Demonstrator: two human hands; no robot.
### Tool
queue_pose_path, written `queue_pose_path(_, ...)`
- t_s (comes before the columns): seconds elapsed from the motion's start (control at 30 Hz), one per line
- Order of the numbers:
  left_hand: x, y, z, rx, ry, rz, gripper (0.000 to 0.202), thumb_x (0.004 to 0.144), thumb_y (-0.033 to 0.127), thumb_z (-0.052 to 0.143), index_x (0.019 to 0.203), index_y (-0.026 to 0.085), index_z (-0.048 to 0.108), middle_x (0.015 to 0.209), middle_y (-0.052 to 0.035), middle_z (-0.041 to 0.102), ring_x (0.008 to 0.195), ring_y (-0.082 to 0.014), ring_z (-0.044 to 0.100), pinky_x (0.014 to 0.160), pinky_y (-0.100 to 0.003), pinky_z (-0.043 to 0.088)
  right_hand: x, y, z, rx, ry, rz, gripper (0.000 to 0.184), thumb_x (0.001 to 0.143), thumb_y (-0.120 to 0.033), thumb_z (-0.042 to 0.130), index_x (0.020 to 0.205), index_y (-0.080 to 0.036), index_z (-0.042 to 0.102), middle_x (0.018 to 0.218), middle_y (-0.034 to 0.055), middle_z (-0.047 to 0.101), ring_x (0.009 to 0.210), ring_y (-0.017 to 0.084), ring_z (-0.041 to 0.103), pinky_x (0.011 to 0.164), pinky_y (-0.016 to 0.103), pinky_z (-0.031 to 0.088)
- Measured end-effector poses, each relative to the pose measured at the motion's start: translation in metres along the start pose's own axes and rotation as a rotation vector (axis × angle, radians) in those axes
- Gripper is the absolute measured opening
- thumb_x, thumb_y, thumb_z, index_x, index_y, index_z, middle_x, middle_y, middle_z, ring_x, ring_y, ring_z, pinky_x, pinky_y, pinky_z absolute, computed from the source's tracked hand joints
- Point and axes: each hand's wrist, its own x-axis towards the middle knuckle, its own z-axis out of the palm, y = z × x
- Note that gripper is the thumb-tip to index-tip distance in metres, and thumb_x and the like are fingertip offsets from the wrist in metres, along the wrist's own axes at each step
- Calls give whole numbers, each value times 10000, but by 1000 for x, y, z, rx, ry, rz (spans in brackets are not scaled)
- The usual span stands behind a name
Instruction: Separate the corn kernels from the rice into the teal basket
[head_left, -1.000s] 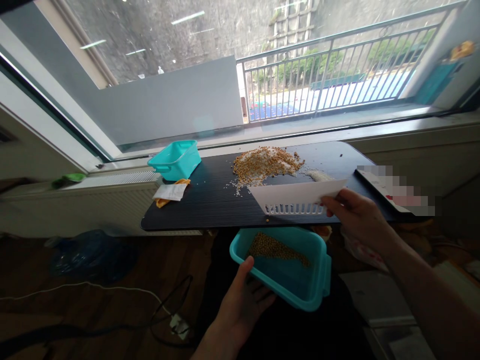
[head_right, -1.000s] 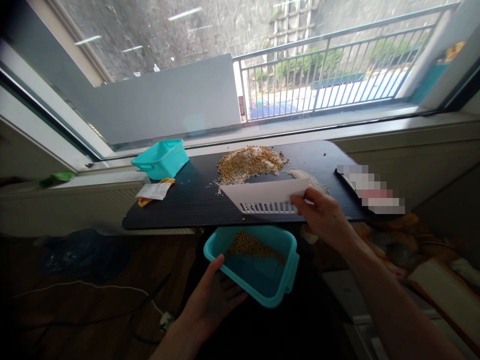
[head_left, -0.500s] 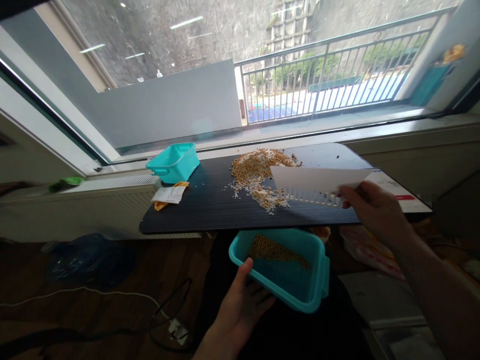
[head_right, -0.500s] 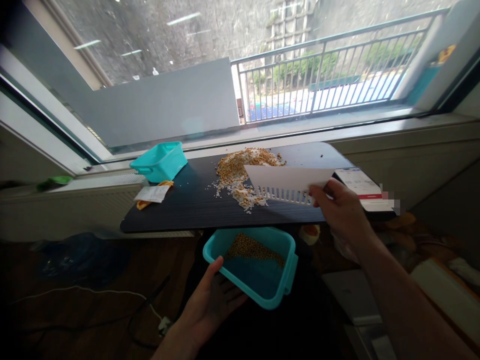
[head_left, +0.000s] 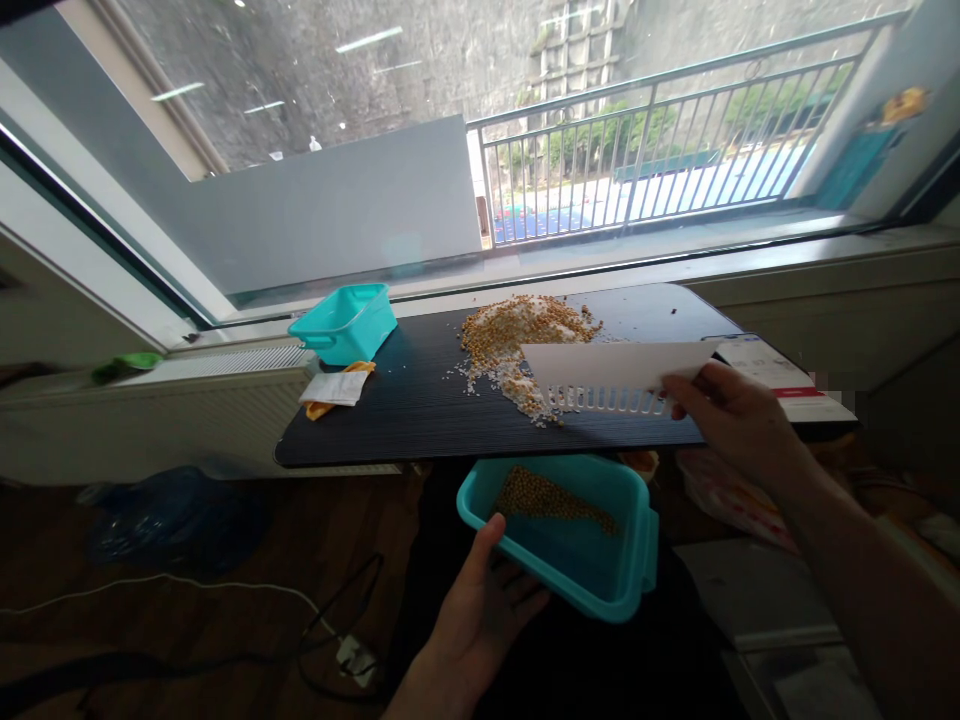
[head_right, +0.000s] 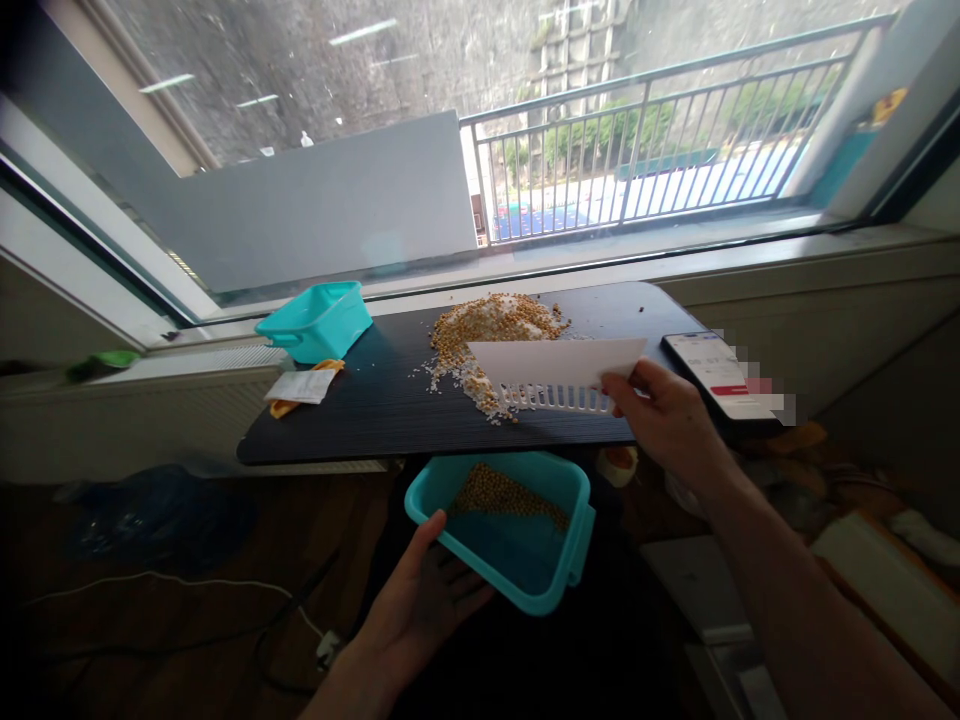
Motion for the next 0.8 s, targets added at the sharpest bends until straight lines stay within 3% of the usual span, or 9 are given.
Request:
queue_pose_path(0.43,0,0,0,1,-1,-4,637,832,539,558,1330,150,476,1285,-171,600,1061,-283,638,977,-426,451,-23,6,-18,84,-34,82,261,566,-460,662,661,-221,620,612,16,650,572,179,570,530,306,485)
queue_pose_path(0.67,-1,0,1,2,5,0,640,820,536,576,1306,125,498,1291,-179,587,1057,-286,635,972,-415,454,-14,5,-6,59,45,47,184,654,-392,617,621,-224,550,553,-13,585,527,138,523,500,265,455)
queue_pose_path(0.8,-2,-1,3,-1,6,5,643,820,538,575,1302,119,497,1254,-188,604,1039,-278,642,960,-410,460,-11,8,-2,54,39,29,227,682,-433,634,646,-224,551,555,-11,584,550,152,544,498,265,447)
